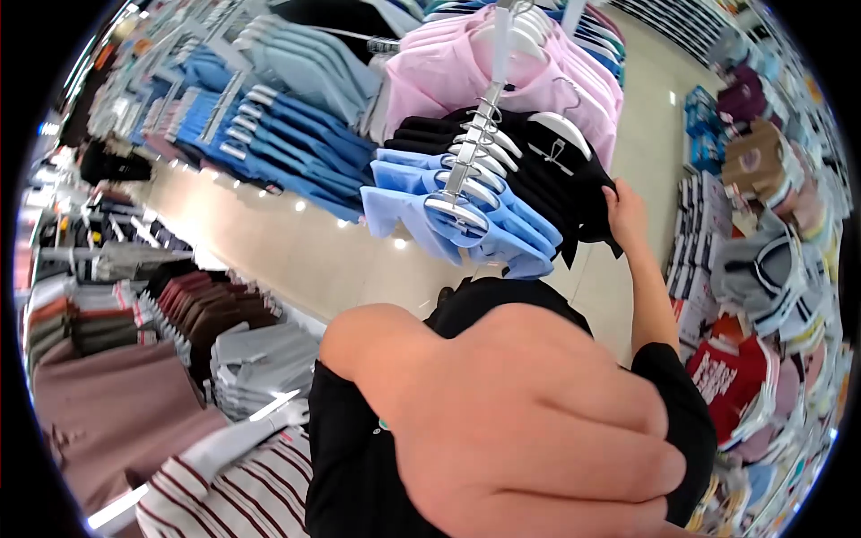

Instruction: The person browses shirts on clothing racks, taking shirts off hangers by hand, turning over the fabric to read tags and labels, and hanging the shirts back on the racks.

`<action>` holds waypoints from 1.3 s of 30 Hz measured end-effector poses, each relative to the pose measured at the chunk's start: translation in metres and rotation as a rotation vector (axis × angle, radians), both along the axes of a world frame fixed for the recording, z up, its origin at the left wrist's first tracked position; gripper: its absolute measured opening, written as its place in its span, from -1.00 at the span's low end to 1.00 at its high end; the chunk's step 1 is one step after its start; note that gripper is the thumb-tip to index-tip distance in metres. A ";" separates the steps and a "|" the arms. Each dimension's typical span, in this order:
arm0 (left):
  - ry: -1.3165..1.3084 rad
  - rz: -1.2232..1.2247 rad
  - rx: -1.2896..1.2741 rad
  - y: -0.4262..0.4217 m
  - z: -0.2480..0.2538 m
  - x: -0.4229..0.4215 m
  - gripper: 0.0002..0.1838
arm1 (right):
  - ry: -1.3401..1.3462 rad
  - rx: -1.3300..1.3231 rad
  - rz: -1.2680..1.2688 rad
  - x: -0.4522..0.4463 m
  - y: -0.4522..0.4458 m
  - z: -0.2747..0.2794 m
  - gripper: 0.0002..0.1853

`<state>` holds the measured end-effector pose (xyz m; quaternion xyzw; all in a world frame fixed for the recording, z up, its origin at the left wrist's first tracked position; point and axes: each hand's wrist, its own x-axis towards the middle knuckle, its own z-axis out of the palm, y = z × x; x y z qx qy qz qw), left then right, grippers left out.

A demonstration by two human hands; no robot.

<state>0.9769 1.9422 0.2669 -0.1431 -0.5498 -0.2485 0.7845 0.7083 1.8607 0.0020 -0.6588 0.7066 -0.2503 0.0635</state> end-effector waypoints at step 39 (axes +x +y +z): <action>-0.849 -0.398 0.905 0.065 -0.151 0.099 -0.64 | 0.176 -0.708 -0.455 0.024 0.353 0.183 -0.86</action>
